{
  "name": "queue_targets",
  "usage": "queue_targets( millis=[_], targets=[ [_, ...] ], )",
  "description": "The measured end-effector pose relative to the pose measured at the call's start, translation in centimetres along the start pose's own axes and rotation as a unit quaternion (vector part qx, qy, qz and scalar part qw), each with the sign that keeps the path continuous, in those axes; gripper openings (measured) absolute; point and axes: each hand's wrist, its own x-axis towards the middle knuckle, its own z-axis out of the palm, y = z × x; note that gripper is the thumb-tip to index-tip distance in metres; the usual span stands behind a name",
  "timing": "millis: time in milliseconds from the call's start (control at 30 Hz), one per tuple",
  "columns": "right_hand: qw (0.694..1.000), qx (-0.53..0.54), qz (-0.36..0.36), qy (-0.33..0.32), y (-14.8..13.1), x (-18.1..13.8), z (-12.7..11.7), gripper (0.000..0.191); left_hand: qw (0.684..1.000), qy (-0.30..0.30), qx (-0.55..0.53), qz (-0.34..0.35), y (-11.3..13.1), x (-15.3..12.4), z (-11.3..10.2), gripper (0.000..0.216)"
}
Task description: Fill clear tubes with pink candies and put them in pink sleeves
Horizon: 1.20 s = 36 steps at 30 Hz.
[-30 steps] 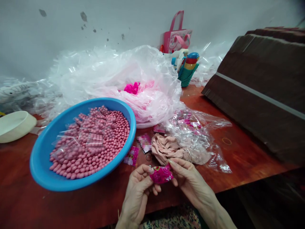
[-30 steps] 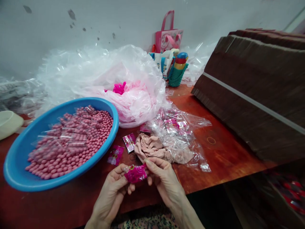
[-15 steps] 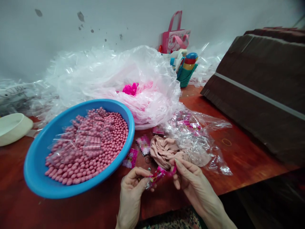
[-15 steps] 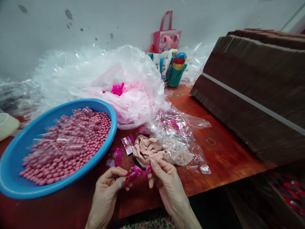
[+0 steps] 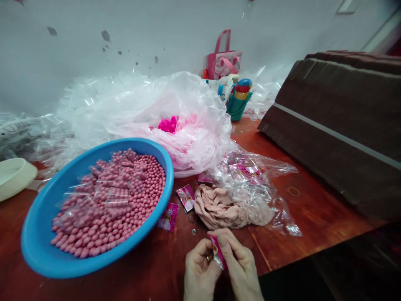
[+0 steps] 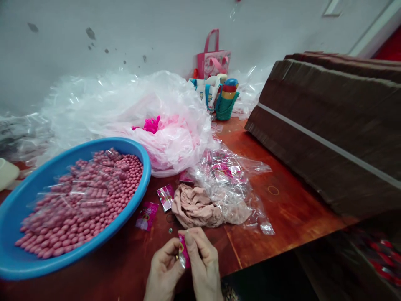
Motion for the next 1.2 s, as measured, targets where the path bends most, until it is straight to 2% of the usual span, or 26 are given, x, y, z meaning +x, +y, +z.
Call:
queue_targets(
  millis=[133,233,300,333,400,467,567,633,700,867,967,1067,1133,1200],
  targets=[
    [0.986,-0.111,-0.123,-0.032,0.7,-0.8,-0.7,0.026,0.996,-0.058,0.072,0.001,-0.4,0.1,-1.1,0.029],
    [0.976,-0.141,-0.155,-0.051,0.6,-1.2,-1.2,0.027,0.995,-0.02,0.102,0.0,-0.8,-0.3,-1.9,0.031],
    [0.976,-0.138,-0.163,-0.035,0.6,-1.3,-1.5,0.024,0.997,0.007,0.069,-0.03,-1.3,-0.6,-1.9,0.036],
    [0.978,-0.131,-0.161,-0.021,0.6,-1.2,-1.7,0.022,0.998,-0.008,0.037,-0.055,-1.5,-0.7,-1.8,0.04],
    [0.986,-0.105,-0.123,0.029,0.7,-1.0,-2.5,0.019,0.991,-0.081,-0.038,-0.104,-2.0,-0.5,-1.4,0.047],
    [0.992,-0.048,-0.055,0.106,0.7,-0.4,-3.6,0.018,0.979,-0.128,-0.096,-0.126,-2.4,0.0,-1.1,0.052],
    [0.975,0.097,0.023,0.199,0.4,0.6,-5.8,0.023,0.977,-0.123,-0.116,-0.129,-2.4,0.8,-1.1,0.045],
    [0.958,0.182,0.039,0.218,0.0,1.0,-7.0,0.032,0.976,-0.131,-0.109,-0.137,-2.3,1.1,-1.3,0.037],
    [0.949,0.223,0.054,0.218,-0.3,1.0,-7.6,0.035,0.971,-0.15,-0.107,-0.153,-2.1,1.3,-1.5,0.032],
    [0.941,0.229,0.119,0.218,-0.5,-0.6,-8.2,0.043,0.964,-0.16,-0.106,-0.183,-1.8,1.4,-1.7,0.027],
    [0.943,0.183,0.074,0.267,0.7,-2.0,-9.8,0.045,0.966,-0.161,-0.1,-0.177,-1.8,1.3,-1.7,0.026],
    [0.922,0.078,0.011,0.378,3.4,-2.8,-13.0,0.037,0.967,-0.165,-0.092,-0.171,-1.9,1.2,-1.7,0.025],
    [0.899,-0.068,0.062,0.428,6.0,-3.1,-15.6,0.037,0.969,-0.165,-0.09,-0.16,-2.1,1.1,-1.6,0.026],
    [0.859,-0.238,0.186,0.413,8.7,-3.2,-18.0,0.04,0.971,-0.163,-0.09,-0.148,-2.4,1.0,-1.6,0.026]
  ],
)
